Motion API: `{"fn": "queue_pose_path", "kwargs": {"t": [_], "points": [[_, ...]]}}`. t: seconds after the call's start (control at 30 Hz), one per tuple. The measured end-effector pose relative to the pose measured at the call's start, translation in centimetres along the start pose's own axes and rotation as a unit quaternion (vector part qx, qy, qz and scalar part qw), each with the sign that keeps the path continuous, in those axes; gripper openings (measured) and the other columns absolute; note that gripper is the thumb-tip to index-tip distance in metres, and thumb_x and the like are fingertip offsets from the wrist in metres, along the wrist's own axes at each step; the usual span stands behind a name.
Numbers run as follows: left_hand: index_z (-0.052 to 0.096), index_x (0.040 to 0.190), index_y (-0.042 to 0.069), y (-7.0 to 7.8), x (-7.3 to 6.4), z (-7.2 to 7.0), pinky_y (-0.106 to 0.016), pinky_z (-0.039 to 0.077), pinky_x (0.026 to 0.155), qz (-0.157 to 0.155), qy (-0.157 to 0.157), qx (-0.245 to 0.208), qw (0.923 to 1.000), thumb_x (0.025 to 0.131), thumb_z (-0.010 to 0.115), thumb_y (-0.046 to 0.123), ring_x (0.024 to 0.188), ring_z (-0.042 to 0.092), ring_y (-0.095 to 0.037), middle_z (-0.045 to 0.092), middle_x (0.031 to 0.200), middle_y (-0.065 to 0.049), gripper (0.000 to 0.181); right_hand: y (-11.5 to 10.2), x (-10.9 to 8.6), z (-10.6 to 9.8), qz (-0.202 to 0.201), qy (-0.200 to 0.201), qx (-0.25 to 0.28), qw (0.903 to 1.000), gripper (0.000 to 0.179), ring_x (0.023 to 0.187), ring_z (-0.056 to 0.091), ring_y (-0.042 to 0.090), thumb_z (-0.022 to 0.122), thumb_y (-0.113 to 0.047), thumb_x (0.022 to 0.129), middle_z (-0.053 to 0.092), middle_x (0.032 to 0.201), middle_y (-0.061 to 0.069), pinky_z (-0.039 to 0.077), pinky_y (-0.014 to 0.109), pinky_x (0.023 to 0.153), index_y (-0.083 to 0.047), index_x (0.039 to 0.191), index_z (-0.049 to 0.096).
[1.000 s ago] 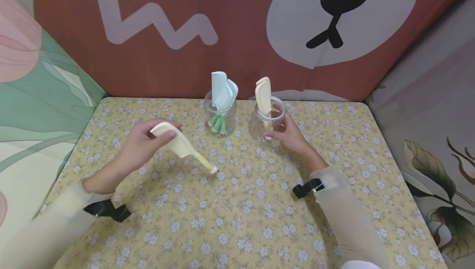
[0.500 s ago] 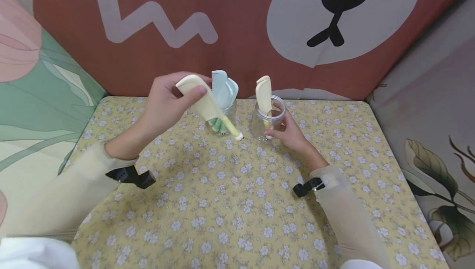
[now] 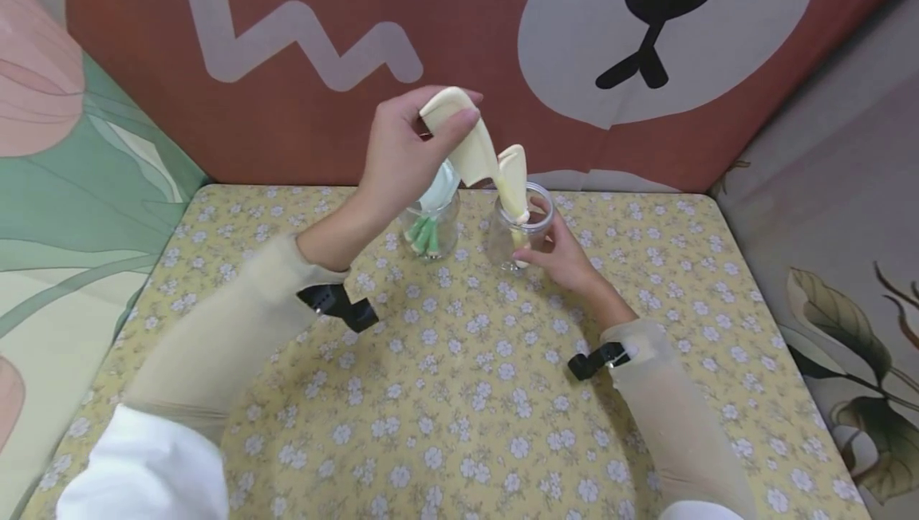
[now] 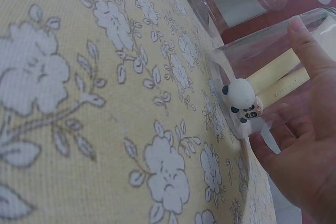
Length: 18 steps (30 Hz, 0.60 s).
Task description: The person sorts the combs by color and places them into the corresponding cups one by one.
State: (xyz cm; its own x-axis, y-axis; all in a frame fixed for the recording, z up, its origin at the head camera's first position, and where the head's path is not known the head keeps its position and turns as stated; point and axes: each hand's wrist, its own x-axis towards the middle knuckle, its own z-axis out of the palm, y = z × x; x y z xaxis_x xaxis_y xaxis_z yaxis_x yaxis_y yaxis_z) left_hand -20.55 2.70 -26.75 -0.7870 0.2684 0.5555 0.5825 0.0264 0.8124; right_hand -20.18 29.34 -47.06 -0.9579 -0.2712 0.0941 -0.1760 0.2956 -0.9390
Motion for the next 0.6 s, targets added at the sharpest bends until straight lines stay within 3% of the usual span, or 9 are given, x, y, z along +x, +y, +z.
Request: {"fn": "queue_pose_path", "kwargs": {"t": [0.13,0.3,0.43,0.6], "points": [[0.074,0.118,0.002,-0.5,1.0,1.6,-0.025,0.055,0.067,-0.021,0.007,0.019,0.9996,0.098,0.071,0.015,0.078,0.065,-0.013,0.073,0.098,-0.008,0.024,0.0,-0.1,0.0,0.008,0.003,-0.008,0.9999,0.095,0.145,0.034,0.04,0.075,0.002,0.091,0.032,0.161,0.016,0.032,0.062,0.114,-0.02,0.163,0.017],[0.073,0.117,0.002,-1.4,1.4,3.8,-0.023,0.054,0.062,-0.027,0.01,0.057,0.998,0.098,0.071,0.017,0.07,0.065,-0.012,0.072,0.091,-0.008,0.024,-0.2,-0.3,0.0,0.025,0.005,-0.024,0.9994,0.093,0.146,0.032,0.04,0.076,-0.005,0.092,0.033,0.161,0.015,0.031,0.062,0.114,-0.017,0.163,0.017],[0.072,0.119,0.004,-2.0,1.4,5.4,-0.021,0.052,0.063,-0.054,-0.014,0.093,0.9941,0.1,0.068,0.02,0.072,0.064,-0.011,0.071,0.092,-0.005,0.025,-0.3,-0.3,0.0,0.029,0.003,-0.017,0.9994,0.093,0.146,0.033,0.038,0.075,-0.006,0.092,0.034,0.16,0.014,0.031,0.061,0.114,-0.02,0.163,0.016],[0.07,0.121,0.006,-2.6,1.6,6.9,-0.019,0.049,0.066,-0.092,-0.042,0.129,0.9865,0.102,0.065,0.024,0.078,0.064,-0.01,0.071,0.096,-0.002,0.026,-0.2,-0.2,0.0,0.022,0.007,-0.01,0.9997,0.096,0.144,0.035,0.041,0.075,-0.001,0.092,0.036,0.158,0.021,0.032,0.062,0.113,-0.016,0.164,0.014]]}}
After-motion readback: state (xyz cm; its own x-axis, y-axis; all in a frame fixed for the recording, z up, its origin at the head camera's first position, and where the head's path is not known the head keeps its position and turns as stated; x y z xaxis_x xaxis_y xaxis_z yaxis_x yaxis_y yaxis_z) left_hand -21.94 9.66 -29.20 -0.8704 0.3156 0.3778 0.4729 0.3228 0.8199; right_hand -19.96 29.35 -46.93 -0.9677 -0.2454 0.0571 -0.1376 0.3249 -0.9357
